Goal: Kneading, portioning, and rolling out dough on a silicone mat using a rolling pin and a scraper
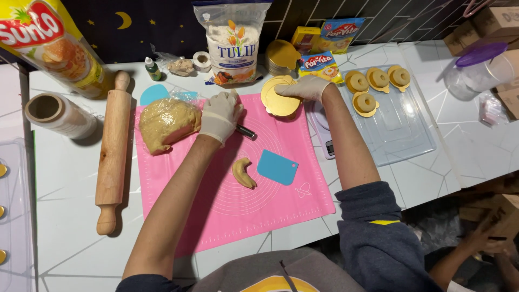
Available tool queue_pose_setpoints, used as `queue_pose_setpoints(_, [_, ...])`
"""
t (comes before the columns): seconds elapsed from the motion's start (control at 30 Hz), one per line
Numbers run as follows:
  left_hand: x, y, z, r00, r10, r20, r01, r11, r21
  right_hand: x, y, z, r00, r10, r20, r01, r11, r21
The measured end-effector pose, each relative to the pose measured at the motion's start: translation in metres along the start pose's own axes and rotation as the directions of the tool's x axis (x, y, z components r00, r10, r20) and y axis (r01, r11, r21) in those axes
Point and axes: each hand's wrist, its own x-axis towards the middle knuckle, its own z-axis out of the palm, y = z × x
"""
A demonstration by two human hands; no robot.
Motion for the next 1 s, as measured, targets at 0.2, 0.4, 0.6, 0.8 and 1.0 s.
queue_pose_setpoints(0.2, [-0.134,0.035,-0.048,0.913,0.140,-0.384,-0.121,0.990,0.073,0.010,0.015,0.012,0.995,-0.074,-0.065,0.087,0.968,0.237])
queue_pose_setpoints(0.4, [-0.189,0.016,-0.048,0.996,-0.092,0.014,0.093,0.990,-0.103,0.011,0.023,0.009,0.995,-0.092,-0.043,0.101,0.866,0.490])
queue_pose_setpoints(0.6, [-0.170,-0.025,-0.001,0.860,0.052,-0.508,0.002,0.994,0.105,0.008,0.018,0.011,0.987,-0.144,-0.070,0.159,0.830,0.535])
queue_pose_setpoints(0.8, [-0.143,-0.048,-0.083,0.818,0.076,-0.570,0.060,0.975,0.216,-0.002,0.012,0.010,0.984,-0.125,-0.127,0.162,0.925,0.345])
queue_pose_setpoints(1.0, [-0.104,-0.082,-0.072,0.752,0.199,-0.629,-0.026,0.962,0.273,0.007,0.017,0.013,0.979,-0.124,-0.160,0.163,0.952,0.260])
